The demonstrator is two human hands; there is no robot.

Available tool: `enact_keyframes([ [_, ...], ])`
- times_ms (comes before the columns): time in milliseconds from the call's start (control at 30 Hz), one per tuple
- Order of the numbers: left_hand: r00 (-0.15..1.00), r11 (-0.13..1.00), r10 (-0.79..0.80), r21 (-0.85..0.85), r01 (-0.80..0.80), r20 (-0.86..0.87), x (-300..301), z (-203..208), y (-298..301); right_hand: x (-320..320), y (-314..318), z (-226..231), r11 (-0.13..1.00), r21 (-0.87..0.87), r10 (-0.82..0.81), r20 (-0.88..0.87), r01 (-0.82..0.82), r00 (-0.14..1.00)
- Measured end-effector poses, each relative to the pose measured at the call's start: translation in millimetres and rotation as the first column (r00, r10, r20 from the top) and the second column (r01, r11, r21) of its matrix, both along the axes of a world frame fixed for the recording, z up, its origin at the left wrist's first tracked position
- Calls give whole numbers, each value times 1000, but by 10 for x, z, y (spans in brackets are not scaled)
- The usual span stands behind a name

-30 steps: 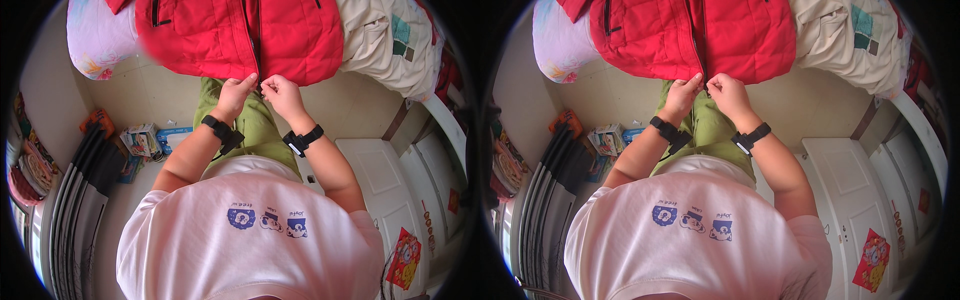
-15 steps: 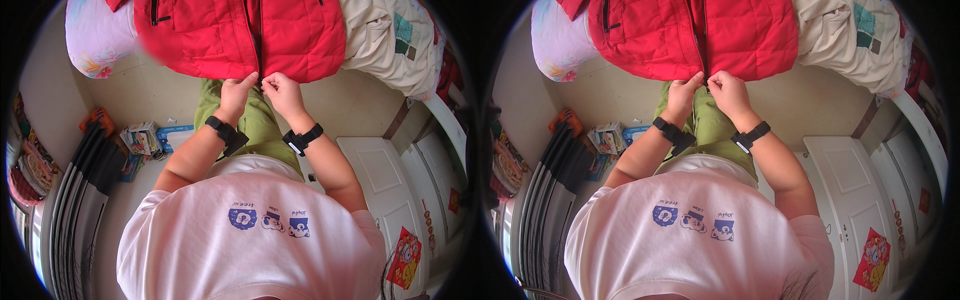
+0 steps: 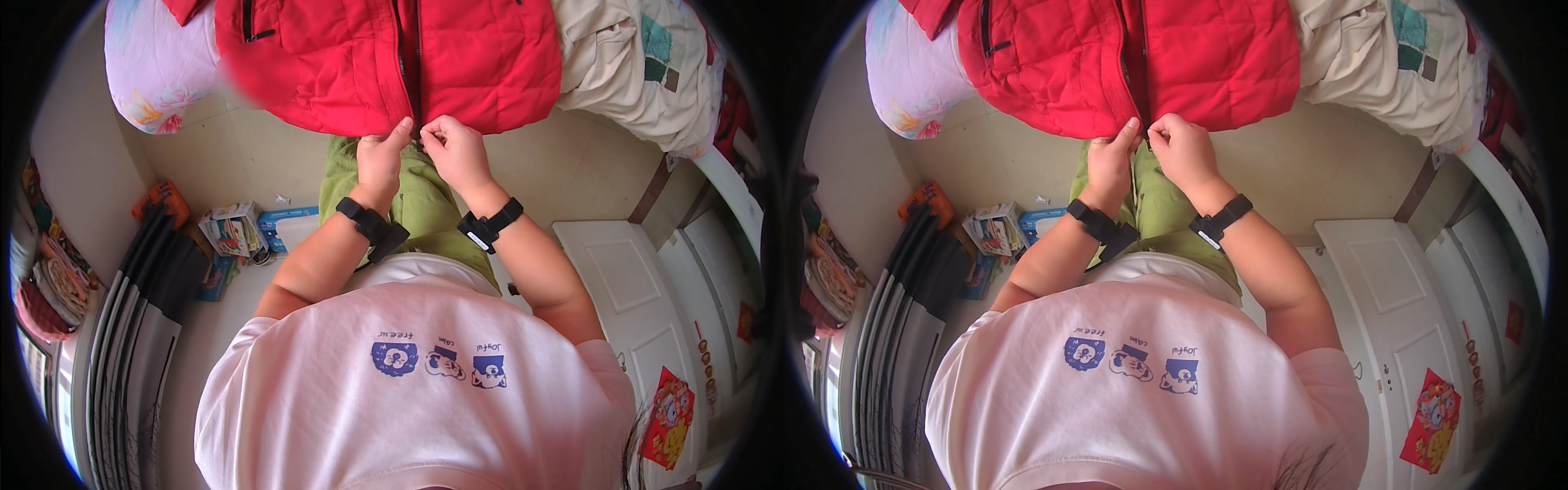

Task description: The person folds a red puffer jacket on a bed, zips it closed, and places it in a closet. They then fold a second red jacket and place it in the same closet. Finally, they pick up a pink fluffy item from the bed.

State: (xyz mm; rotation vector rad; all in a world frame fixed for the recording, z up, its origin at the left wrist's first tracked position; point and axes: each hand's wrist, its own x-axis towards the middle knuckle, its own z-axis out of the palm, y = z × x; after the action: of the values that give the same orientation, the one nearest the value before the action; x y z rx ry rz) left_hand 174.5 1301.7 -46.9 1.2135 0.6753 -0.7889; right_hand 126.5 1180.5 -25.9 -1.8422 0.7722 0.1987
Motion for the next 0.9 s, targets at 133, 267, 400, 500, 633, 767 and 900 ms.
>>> enact_keyframes([
  [133, 1000, 999, -12, -50, 14, 24, 45, -52, -15, 22, 10, 35, 1000, 16, -2, 29, 1, 1000],
  [267, 997, 997, -36, -68, 40, 64, 22, -92, 0, 10, -2, 27, 998, -35, 53, -49, -55, 997],
  [400, 988, 991, -133, -4, 134, 74, -13, -102, 77, 5, 2, -19, 1000, -21, 15, 3, -15, 1000],
  [500, 971, 979, -205, 24, 203, 126, -49, -109, 143, 9, 1, -63, 1000, -28, 10, 14, -10, 1000],
  [633, 941, 944, -330, 27, 329, 78, -44, -160, 224, 9, 17, -127, 999, -34, 25, 48, -23, 999],
  [767, 892, 897, -441, -46, 439, -101, 6, -212, 285, 9, 32, -168, 986, 152, -68, -20, 70, 998],
  [900, 925, 914, -357, -253, 318, -129, 33, -205, 306, -52, -49, -116, 907, 375, -176, -72, 190, 982],
])
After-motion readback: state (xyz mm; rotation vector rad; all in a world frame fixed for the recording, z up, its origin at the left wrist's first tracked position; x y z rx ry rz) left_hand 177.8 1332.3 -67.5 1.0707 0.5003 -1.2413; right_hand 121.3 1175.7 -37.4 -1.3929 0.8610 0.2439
